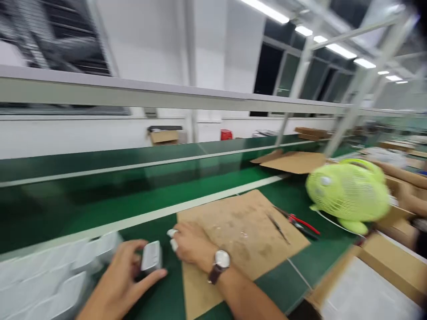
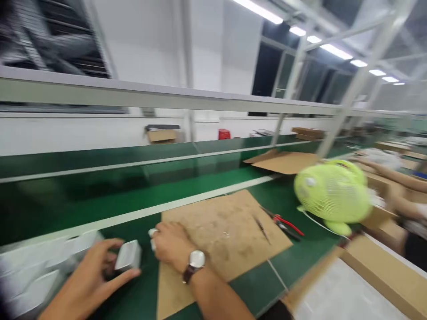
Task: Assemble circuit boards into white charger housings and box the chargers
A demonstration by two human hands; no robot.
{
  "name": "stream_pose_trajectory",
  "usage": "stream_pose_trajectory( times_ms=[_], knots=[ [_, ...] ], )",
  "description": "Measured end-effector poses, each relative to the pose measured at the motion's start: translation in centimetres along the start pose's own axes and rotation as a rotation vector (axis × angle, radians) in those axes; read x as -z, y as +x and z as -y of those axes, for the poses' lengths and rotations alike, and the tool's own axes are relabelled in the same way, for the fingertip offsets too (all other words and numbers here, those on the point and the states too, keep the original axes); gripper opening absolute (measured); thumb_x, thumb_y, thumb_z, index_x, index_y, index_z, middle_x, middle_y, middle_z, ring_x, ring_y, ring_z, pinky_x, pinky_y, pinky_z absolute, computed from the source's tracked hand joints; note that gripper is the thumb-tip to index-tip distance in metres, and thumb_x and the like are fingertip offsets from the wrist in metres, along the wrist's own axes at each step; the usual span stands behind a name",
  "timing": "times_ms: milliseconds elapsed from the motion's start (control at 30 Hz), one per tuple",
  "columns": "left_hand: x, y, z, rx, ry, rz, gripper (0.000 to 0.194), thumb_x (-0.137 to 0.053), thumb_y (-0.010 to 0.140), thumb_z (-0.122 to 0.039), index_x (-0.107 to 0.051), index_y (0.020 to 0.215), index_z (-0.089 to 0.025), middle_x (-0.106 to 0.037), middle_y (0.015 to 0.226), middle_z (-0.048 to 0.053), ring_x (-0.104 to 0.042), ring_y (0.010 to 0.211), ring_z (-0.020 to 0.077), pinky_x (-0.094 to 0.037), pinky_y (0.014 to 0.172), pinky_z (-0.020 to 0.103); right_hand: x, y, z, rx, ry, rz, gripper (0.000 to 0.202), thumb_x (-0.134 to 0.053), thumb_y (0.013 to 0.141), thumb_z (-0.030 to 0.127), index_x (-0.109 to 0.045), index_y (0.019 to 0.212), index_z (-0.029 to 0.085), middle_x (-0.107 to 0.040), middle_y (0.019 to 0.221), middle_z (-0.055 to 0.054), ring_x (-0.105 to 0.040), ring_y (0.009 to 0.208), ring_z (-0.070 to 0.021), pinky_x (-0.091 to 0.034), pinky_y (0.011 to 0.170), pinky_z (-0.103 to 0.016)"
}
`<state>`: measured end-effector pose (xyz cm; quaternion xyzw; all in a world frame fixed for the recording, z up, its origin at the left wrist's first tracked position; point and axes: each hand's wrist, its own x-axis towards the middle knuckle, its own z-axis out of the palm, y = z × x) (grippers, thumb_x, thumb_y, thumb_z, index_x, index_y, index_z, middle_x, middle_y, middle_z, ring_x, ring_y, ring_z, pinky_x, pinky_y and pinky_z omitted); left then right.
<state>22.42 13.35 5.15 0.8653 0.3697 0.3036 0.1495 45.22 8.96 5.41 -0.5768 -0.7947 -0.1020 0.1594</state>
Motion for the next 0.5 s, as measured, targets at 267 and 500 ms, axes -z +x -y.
stream_pose_trajectory(
  times_ms=[267,500],
  knots=[
    [-0.9,-3.4,-0.8,0.21,-0.169,-0.005,0.088,-0.076,0.087,-0.037,-0.02,0.156,-0.041,-0.045,0.138,0.009,-0.065,0.081,0.018,-0.064,0.075,0.038,-1.6,-1.4,0.9,0.013,0.026,0.019,0.04,-0.054,0.082,-0.001,-0.069,0.117,0.012,-0.065,0.136,-0.019,-0.058,0.128,-0.036,-0.053,0.105,-0.051],
    [-1.3,-5.0,1.3,0.246,-0.214,0.321,0.105,-0.073,0.088,-0.043,0.0,0.164,-0.051,-0.038,0.162,0.016,-0.076,0.089,0.0295,-0.066,0.072,0.043,-4.7,-3.5,0.6,-0.017,0.064,-0.106,0.058,-0.067,0.081,0.017,-0.068,0.133,0.044,-0.067,0.139,-0.008,-0.064,0.125,-0.0406,-0.061,0.093,-0.059]
  ],
)
